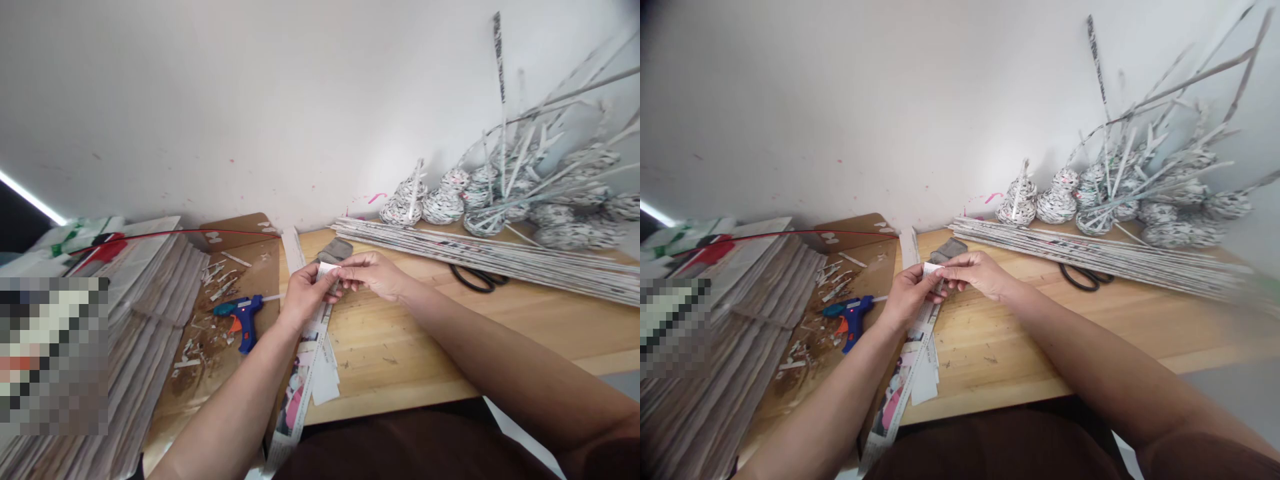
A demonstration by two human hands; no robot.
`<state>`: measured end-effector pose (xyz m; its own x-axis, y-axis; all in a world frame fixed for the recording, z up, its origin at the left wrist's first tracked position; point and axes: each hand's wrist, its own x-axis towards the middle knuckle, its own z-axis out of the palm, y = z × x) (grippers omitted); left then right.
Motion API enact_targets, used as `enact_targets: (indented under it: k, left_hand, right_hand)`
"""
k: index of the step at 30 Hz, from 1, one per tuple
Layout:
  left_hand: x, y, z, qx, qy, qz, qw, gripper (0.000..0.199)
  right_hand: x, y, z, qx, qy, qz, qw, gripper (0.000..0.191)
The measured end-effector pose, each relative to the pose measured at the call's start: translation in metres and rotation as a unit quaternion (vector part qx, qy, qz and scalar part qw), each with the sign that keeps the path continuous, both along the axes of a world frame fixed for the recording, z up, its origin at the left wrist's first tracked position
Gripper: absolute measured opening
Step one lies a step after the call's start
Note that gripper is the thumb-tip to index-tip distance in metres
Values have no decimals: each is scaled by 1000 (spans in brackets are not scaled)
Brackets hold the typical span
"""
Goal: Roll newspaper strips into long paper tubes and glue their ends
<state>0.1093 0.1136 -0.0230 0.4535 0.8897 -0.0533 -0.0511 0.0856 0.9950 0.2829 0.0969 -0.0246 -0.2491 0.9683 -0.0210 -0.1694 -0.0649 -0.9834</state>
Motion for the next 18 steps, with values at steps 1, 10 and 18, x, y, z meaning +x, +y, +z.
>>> enact_targets:
  k: [1, 10, 18]
  left_hand:
    - [0, 0, 0, 6, 6, 5, 1000, 39]
    - [2, -3, 2, 46, 18, 16, 999, 37]
    - [1, -2, -2, 63, 36, 16, 997, 36]
  right_hand:
    - [0, 0, 0, -2, 1, -1, 1000, 27]
    - [2, 3, -1, -26, 35, -35, 998, 23]
    - [3, 4, -3, -31, 27, -57, 998, 25]
